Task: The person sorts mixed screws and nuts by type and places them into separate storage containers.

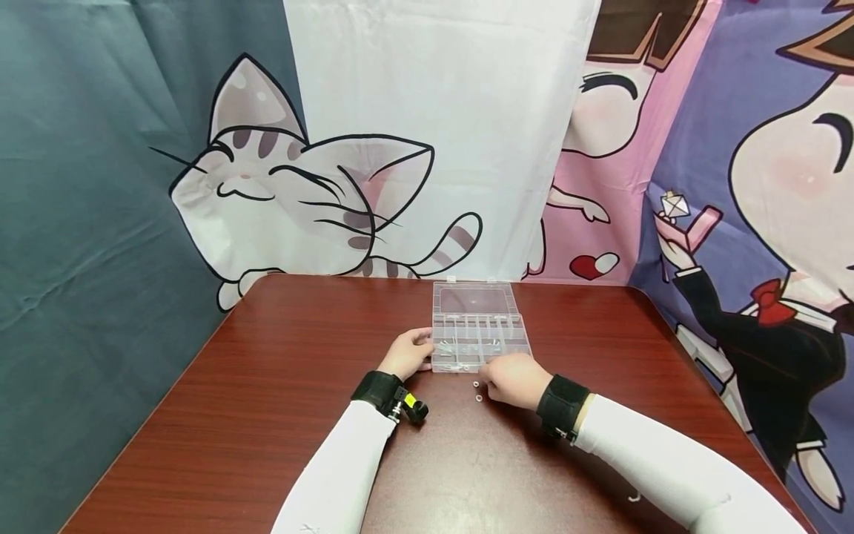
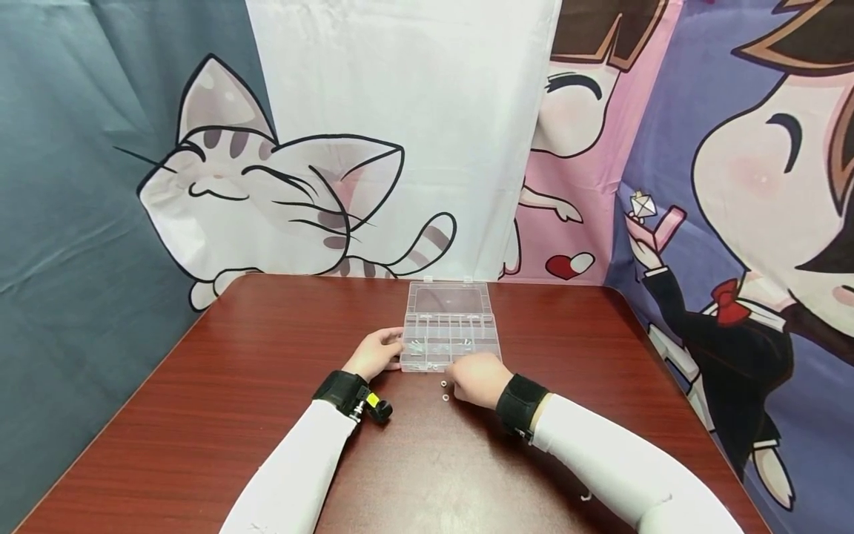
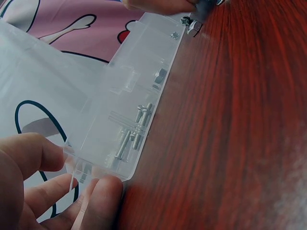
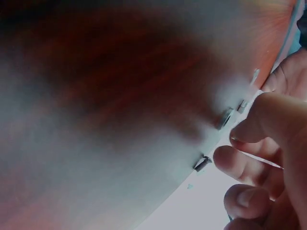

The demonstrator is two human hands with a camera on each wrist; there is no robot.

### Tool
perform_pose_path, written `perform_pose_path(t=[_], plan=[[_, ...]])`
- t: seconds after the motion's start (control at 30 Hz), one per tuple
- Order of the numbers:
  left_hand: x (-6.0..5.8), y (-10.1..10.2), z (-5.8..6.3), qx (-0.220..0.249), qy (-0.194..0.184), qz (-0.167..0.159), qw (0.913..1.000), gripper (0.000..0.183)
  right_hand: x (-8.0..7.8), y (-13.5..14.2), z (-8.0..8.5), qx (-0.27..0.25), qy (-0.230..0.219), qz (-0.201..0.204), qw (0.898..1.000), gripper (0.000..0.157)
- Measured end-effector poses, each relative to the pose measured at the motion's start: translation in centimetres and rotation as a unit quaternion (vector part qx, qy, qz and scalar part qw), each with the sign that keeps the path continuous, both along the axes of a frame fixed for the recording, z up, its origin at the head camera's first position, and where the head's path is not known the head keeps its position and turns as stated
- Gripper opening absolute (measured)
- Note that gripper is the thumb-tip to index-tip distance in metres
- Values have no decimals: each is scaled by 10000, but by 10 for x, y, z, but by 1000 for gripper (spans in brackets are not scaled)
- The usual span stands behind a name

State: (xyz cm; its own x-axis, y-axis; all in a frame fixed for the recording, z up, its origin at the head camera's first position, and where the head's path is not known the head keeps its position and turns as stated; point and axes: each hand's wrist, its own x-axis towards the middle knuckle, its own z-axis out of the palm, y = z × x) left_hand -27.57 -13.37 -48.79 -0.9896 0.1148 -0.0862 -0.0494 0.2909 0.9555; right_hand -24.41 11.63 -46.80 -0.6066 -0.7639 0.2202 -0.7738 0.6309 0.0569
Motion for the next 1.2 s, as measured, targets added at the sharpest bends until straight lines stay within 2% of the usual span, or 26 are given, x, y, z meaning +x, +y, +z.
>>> perform_pose_path(t=[0.2, 0.33, 0.43, 0.63, 0.97, 1.2], plan=[[1, -1, 4, 13, 25, -25, 10000, 47, 0, 1, 16, -554, -625, -227, 9962, 28], [2, -3, 7, 20, 41, -15, 10000, 47, -4, 3, 29, -803, -654, -446, 9936, 26], [2, -3, 5, 32, 42, 24, 10000, 47, -8, 6, 33, -957, -680, -617, 9912, 24], [3, -1, 1, 78, 15, 0, 10000, 47, -18, 13, 26, -969, -830, -940, 9874, 22], [2, 0, 4, 55, 24, 27, 10000, 47, -25, 13, 27, -704, -686, -929, 9908, 20], [2, -1, 4, 30, -2, -13, 10000, 48, -28, 10, 23, -592, -784, -990, 9902, 19]])
